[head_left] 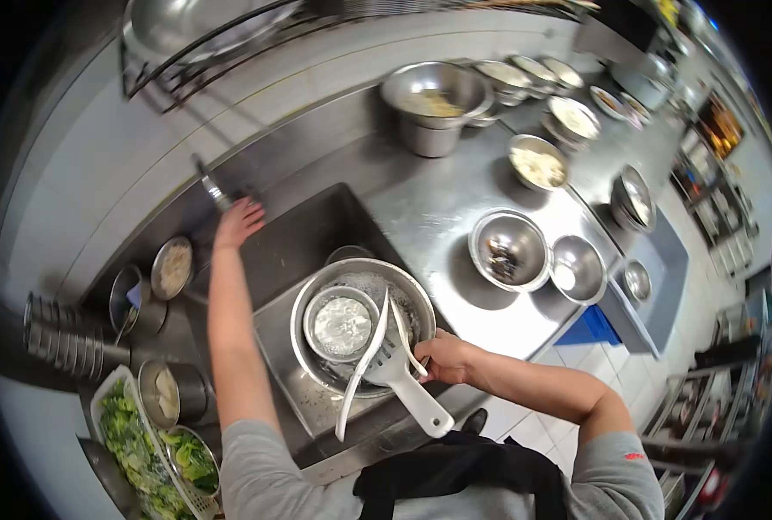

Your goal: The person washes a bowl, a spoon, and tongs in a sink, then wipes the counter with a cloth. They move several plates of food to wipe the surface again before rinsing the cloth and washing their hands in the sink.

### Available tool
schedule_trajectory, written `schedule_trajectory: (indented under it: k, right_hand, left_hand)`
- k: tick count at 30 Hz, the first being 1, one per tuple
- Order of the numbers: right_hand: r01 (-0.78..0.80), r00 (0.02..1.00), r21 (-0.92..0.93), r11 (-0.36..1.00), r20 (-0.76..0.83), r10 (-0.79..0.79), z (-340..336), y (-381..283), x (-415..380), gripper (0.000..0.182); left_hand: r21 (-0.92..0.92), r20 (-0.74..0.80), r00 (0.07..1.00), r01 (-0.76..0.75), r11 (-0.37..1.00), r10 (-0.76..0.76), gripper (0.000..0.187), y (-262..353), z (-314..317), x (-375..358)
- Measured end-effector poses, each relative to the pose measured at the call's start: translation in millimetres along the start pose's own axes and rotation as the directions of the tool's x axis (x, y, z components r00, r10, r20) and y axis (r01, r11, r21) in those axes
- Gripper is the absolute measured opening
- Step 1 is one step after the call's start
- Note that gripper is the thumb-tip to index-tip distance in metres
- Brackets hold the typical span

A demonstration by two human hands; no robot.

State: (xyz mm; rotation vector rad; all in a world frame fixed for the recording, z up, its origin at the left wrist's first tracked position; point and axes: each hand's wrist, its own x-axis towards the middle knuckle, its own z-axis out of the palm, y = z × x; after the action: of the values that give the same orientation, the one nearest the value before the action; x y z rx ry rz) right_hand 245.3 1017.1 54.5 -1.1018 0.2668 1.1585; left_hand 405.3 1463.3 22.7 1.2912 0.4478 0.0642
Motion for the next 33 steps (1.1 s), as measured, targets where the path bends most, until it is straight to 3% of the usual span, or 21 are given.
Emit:
schedule_trajectory:
  k: [4,9,13,16,21,23,25,27,28,29,30,31,32,33]
  right_hand:
    - [0.062,0.998,0.166,0.984,0.014,-0.065,-43,9,-87,0.026]
    - [0.190,0.977,0.317,0.929,-0.159,-0.145,-100,37,-235,0.022]
    - [0.338,0.926,0.389,0.857,-0.301,-0.229,-178,101,-324,0.020]
    - [0.425,0.876,0.510,0.748,-0.440,-0.197,-251,167,-362,0.018]
    - [0.606,0.723,0.465,0.645,-0.661,-0.202,-336,233,-441,0.023]
    - [0.654,0.681,0.472,0.591,-0.708,-0.189,-373,261,-454,0.024]
    - [0.741,0.605,0.482,0.467,-0.782,-0.154,-403,281,-466,0.024]
    - [0.733,0.597,0.508,0.452,-0.800,-0.068,-448,319,-476,0.029]
    - [0.697,0.610,0.533,0.480,-0.792,-0.006,-477,337,-476,0.031]
    - [0.832,0.495,0.461,0.308,-0.868,-0.042,-464,321,-491,0.033]
    - [0.784,0.610,0.576,0.231,-0.783,-0.118,-508,360,-485,0.036]
    - [0.785,0.609,0.582,0.212,-0.787,-0.095,-516,360,-497,0.037]
    - [0.765,0.615,0.579,0.282,-0.787,-0.052,-517,354,-515,0.035]
    - [0.770,0.538,0.476,0.424,-0.842,-0.032,-539,372,-520,0.028]
  left_hand:
    - [0.229,0.050,0.999,-0.004,0.973,-0.007,0.037,6,29,-79]
    - [0.266,0.175,0.972,-0.199,0.943,0.156,0.043,-8,107,-203]
    - [0.292,0.237,0.950,-0.267,0.918,0.201,0.040,-31,242,-302]
    - [0.418,0.490,0.871,-0.274,0.866,0.039,0.036,-80,352,-369]
    - [0.433,0.779,0.528,-0.065,0.899,-0.337,0.034,-207,517,-438]
    - [0.407,0.836,0.398,0.011,0.914,-0.377,0.036,-252,596,-463]
    - [0.398,0.846,0.338,0.116,0.910,-0.413,0.038,-297,673,-482]
    - [0.435,0.852,0.359,-0.083,0.897,-0.380,0.038,-329,736,-496]
    - [0.364,0.914,0.254,-0.175,0.915,-0.315,0.040,-337,758,-500]
    - [0.277,0.957,0.163,-0.266,0.923,-0.241,0.041,-340,778,-497]
    - [0.325,0.945,-0.012,-0.049,0.944,-0.326,0.041,-325,797,-496]
    - [0.383,0.916,-0.196,0.162,0.910,-0.351,0.041,-310,814,-493]
    - [0.492,0.863,-0.254,0.229,0.840,-0.436,0.041,-325,833,-474]
    - [0.582,0.808,-0.316,0.299,0.756,-0.497,0.041,-340,855,-456]
